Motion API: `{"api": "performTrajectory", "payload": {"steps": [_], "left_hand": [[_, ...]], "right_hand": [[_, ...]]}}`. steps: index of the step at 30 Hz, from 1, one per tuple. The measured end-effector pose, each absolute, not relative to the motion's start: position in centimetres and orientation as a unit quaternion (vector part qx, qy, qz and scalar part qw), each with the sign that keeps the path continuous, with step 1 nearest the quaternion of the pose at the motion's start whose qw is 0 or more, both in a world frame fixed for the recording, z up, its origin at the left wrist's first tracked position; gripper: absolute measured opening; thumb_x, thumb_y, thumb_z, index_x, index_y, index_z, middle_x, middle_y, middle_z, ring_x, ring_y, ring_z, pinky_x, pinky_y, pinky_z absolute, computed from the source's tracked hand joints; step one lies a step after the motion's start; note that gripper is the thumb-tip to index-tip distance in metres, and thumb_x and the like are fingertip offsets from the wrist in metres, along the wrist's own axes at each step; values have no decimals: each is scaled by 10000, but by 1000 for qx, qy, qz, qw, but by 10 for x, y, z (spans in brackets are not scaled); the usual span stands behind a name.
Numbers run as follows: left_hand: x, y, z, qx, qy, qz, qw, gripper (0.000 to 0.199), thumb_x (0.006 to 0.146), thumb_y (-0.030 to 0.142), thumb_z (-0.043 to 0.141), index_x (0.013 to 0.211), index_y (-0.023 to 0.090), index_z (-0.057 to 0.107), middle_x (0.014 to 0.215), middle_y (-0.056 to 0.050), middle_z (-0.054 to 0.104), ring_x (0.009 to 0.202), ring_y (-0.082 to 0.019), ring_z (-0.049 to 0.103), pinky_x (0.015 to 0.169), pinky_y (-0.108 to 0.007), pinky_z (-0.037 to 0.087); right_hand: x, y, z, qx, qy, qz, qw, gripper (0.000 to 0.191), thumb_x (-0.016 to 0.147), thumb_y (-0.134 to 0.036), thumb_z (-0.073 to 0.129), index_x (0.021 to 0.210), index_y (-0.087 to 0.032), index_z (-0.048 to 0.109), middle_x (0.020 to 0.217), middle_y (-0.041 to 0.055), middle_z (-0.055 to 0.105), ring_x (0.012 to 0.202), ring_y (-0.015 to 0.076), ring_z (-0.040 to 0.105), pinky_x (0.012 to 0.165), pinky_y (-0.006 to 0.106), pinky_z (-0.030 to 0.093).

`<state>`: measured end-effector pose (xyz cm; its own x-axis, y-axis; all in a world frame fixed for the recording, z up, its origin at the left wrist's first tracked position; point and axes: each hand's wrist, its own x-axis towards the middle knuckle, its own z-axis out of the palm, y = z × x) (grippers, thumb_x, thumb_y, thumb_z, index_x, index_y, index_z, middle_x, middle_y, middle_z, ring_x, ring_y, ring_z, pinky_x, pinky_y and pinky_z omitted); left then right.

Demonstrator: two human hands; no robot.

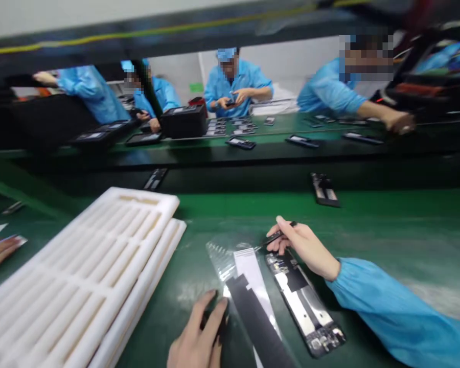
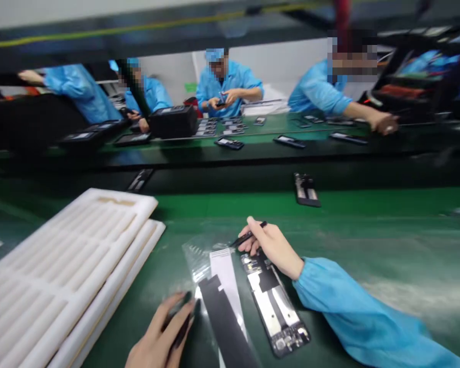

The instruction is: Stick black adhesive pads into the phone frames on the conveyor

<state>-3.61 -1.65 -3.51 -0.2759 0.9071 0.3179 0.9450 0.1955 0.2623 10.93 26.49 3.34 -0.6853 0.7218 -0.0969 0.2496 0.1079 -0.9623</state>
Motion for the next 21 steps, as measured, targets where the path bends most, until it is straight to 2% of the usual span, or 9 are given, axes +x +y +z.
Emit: {"api": "performTrajectory", "payload": {"steps": [3,6,9,11,16,19,21], "left_hand": [[-36,-17,-25,-631,-758,-159,48,530,923,65,413,1405,250,536,1463,-124,550,1147,-199,684,753,-198,604],[-31,-9,-15,-626,-768,-129,48,634,861,-4,393,1434,234,522,1539,-105,486,1186,-220,658,833,-267,609],[-22,1,-8,-617,-782,-77,42,624,876,18,397,1449,232,520,1585,-64,427,996,-215,702,665,-274,626],[-18,6,-7,-617,-785,-38,41,616,878,32,424,1453,232,521,1581,-51,431,882,-205,690,536,-263,590],[-16,13,-13,-614,-789,-18,28,731,773,-26,474,1467,203,499,1551,-61,480,834,-229,660,453,-296,540],[-16,13,-17,-603,-793,-86,30,707,780,-44,431,1430,215,536,1478,-67,568,817,-223,673,478,-283,536],[-12,13,-15,-557,-797,-234,-10,600,858,2,428,1394,241,552,1362,-75,659,890,-218,691,635,-276,582]], "right_hand": [[100,252,20,-285,-720,619,134,582,903,-706,512,864,-146,663,745,114,778,636,190,721,618,298,573],[97,241,18,-254,-737,619,97,489,944,-627,527,876,-162,661,806,93,784,776,213,761,712,311,592],[93,235,15,-240,-757,602,76,405,991,-538,509,892,-177,665,838,65,774,829,214,766,771,319,594],[90,232,11,-233,-769,591,69,385,999,-507,508,895,-179,681,848,57,762,826,214,763,784,322,593],[85,230,6,-228,-775,585,69,454,996,-540,483,893,-167,721,921,85,756,831,219,755,794,329,606],[91,232,18,-244,-772,580,95,507,986,-578,476,859,-174,754,980,97,764,857,224,751,810,330,615],[103,232,33,-270,-772,554,153,475,976,-560,522,811,-198,782,1022,90,765,893,225,739,830,318,611]]}}
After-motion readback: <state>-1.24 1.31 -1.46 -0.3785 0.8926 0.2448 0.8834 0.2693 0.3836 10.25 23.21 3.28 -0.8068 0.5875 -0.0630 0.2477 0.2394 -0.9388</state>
